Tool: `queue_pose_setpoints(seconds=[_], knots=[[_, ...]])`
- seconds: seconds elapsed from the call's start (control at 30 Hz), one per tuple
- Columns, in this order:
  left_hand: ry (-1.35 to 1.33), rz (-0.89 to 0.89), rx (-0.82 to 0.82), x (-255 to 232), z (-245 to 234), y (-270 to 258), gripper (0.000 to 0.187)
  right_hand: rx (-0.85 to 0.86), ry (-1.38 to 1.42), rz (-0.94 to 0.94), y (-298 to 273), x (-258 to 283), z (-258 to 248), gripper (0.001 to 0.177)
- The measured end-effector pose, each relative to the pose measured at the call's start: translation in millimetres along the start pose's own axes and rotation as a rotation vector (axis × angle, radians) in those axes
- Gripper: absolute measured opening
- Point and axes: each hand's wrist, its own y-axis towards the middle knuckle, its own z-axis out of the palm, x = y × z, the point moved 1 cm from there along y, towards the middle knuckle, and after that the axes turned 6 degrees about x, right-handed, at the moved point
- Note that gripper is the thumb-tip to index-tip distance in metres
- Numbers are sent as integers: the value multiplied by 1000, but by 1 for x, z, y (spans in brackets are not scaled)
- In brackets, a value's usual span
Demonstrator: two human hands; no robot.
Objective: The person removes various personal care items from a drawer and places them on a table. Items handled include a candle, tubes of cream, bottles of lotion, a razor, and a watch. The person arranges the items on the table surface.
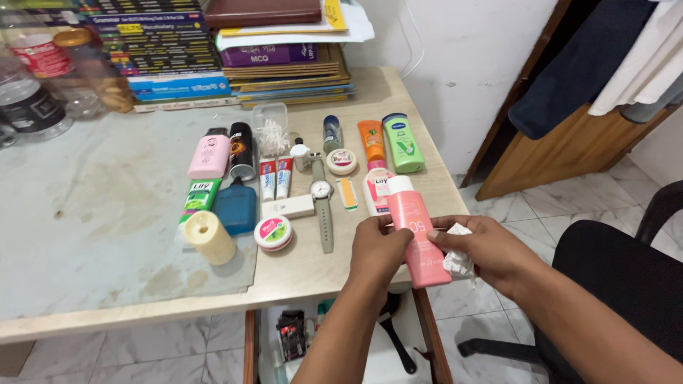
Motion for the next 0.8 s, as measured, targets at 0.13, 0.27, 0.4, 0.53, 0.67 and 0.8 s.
queue_pose_setpoints(seconds=[0.13, 0.27, 0.4, 0.53, 0.67, 0.8], knots=[[142, -35, -5, -4, 10, 39, 42, -39, -25, 32, 30, 8, -16, 33], [201, -46, 5, 1, 23, 82, 48, -32, -3, 33, 71, 5, -40, 33], [288, -100, -2, -1, 38, 109, 55, -47, 15, 88, 112, -12, -71, 34], [282, -159, 96, -4, 49, 120, 59, -56, -9, 71, 147, -30, -102, 35], [266, -184, 175, 4, 58, 130, 58, -88, -48, 107, 161, -33, -113, 39], [364, -218, 163, 13, 62, 137, 61, -95, -109, 165, 164, -25, -103, 41]])
